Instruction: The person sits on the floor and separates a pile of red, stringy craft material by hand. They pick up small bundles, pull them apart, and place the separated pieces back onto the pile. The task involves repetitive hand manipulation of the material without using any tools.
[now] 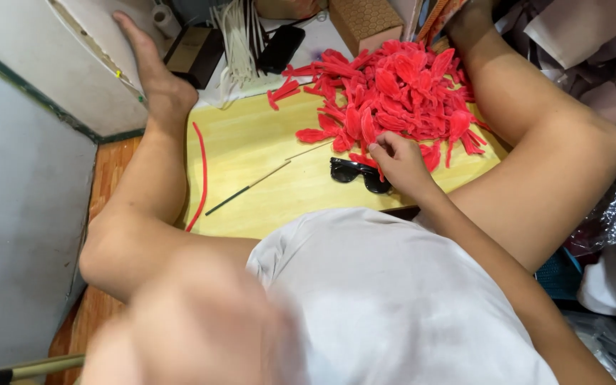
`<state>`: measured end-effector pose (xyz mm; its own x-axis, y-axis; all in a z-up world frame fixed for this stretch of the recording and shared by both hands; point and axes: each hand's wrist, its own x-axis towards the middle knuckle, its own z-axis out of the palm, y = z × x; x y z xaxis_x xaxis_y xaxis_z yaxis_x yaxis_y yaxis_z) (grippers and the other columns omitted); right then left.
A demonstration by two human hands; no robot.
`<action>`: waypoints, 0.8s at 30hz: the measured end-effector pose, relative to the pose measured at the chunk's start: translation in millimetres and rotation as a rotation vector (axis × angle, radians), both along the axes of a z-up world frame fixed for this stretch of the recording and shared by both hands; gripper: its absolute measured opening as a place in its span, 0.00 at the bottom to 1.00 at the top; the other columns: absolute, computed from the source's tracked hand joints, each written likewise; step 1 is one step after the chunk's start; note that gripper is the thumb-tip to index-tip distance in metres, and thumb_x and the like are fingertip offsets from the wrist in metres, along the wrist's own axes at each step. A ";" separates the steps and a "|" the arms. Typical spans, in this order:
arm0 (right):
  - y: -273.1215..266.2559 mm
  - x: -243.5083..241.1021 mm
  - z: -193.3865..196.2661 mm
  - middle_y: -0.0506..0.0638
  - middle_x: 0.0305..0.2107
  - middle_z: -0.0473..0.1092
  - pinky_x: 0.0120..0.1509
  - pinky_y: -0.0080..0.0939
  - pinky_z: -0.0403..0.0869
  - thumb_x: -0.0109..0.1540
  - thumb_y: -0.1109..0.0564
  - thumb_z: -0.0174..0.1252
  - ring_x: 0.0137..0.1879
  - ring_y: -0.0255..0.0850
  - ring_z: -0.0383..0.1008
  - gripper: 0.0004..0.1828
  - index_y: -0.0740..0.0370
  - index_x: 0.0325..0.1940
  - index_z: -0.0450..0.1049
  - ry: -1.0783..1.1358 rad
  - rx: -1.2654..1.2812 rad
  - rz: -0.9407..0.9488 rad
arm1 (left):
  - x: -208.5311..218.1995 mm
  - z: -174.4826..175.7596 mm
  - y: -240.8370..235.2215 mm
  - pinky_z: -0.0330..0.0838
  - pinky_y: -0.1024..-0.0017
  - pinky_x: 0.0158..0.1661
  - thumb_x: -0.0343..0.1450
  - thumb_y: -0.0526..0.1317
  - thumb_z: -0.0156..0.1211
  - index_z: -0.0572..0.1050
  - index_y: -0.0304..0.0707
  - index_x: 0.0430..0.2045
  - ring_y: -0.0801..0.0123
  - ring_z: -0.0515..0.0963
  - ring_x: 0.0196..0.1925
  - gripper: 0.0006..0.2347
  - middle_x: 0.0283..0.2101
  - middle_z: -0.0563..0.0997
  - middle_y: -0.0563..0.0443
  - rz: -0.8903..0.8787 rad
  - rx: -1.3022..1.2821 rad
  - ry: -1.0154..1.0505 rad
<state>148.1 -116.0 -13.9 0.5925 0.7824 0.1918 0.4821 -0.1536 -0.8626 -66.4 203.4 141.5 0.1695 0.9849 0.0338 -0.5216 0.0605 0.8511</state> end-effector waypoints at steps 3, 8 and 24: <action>4.6 7.9 10.9 0.43 0.22 0.65 0.38 0.42 0.63 0.66 0.51 0.56 0.31 0.36 0.63 0.11 0.56 0.31 0.68 -0.121 -0.042 -0.096 | 7.7 6.9 -51.2 0.29 0.58 0.73 0.53 0.71 0.42 0.37 0.54 0.74 0.68 0.33 0.80 0.52 0.80 0.35 0.58 0.008 0.021 0.066; 20.6 15.1 47.7 0.58 0.32 0.77 0.47 0.60 0.74 0.66 0.46 0.56 0.44 0.60 0.79 0.14 0.56 0.47 0.78 -0.398 -0.089 -0.110 | 73.9 -75.0 -56.2 0.70 0.49 0.46 0.68 0.29 0.61 0.76 0.29 0.41 0.37 0.77 0.42 0.08 0.37 0.78 0.32 0.173 1.324 0.726; 51.4 165.3 4.7 0.55 0.50 0.68 0.54 0.68 0.72 0.68 0.35 0.59 0.56 0.64 0.69 0.24 0.52 0.59 0.73 -0.628 -0.072 -0.451 | 91.1 -230.6 -7.0 0.78 0.54 0.42 0.68 0.44 0.52 0.77 0.36 0.38 0.48 0.77 0.48 0.12 0.43 0.74 0.44 -0.129 1.129 1.689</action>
